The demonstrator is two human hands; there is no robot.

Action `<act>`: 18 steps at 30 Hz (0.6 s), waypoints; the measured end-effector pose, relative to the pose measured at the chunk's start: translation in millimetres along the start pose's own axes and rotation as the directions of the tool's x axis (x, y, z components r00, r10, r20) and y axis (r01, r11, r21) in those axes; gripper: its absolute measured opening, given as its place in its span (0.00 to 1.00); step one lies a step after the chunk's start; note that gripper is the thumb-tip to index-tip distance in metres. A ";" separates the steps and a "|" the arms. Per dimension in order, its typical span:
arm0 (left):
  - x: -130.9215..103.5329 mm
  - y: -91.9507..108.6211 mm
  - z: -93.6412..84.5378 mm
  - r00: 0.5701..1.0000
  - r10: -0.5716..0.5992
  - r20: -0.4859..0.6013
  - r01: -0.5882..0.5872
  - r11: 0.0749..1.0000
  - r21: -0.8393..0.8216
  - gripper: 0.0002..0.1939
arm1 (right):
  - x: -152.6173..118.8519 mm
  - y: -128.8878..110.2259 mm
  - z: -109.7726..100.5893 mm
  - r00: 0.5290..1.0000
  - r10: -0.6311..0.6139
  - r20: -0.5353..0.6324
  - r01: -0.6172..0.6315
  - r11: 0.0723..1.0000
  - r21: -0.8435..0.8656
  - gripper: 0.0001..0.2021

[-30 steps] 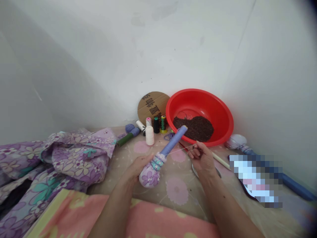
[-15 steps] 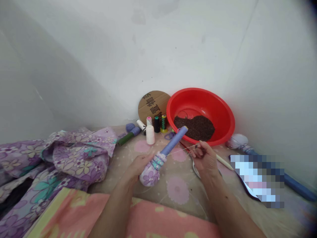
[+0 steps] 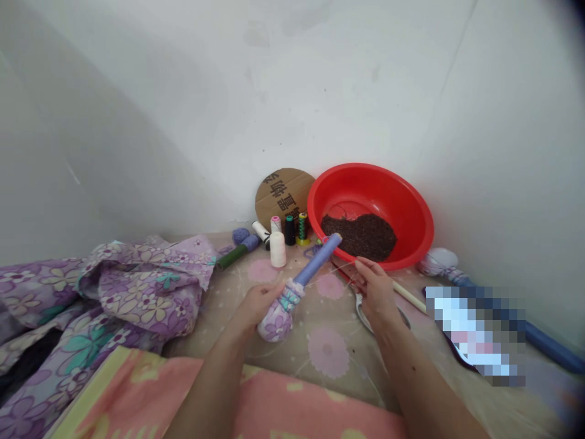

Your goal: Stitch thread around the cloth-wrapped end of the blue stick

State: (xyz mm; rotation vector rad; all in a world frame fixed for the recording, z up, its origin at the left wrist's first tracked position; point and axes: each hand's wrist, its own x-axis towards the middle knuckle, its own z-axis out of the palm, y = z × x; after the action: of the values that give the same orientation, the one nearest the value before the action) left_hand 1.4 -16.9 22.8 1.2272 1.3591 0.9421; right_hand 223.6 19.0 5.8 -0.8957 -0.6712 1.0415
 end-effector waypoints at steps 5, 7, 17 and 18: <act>0.9 -2.0 -3.1 0.995 0.094 -0.036 -0.086 0.980 0.179 0.20 | 6.1 8.7 -4.2 0.964 -0.234 -0.128 0.196 0.947 -0.255 0.21; 2.5 -5.1 -4.3 0.992 0.114 -0.046 -0.098 0.961 0.259 0.20 | 6.5 9.9 -3.6 0.959 -0.269 -0.086 0.240 0.937 -0.253 0.16; 12.7 -21.9 -7.0 0.977 0.210 -0.035 -0.168 0.861 0.481 0.24 | -20.9 9.6 17.1 0.926 -0.006 0.379 0.133 0.942 -0.309 0.09; 12.9 -22.2 -7.2 0.976 0.215 -0.024 -0.177 0.856 0.486 0.24 | -23.6 10.3 18.4 0.908 0.032 0.419 0.116 0.939 -0.324 0.09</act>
State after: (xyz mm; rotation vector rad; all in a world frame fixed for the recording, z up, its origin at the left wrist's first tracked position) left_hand -8.8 -7.4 0.1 1.7513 1.6135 0.8179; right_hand 195.3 5.0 4.4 -0.9568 -1.2613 1.1072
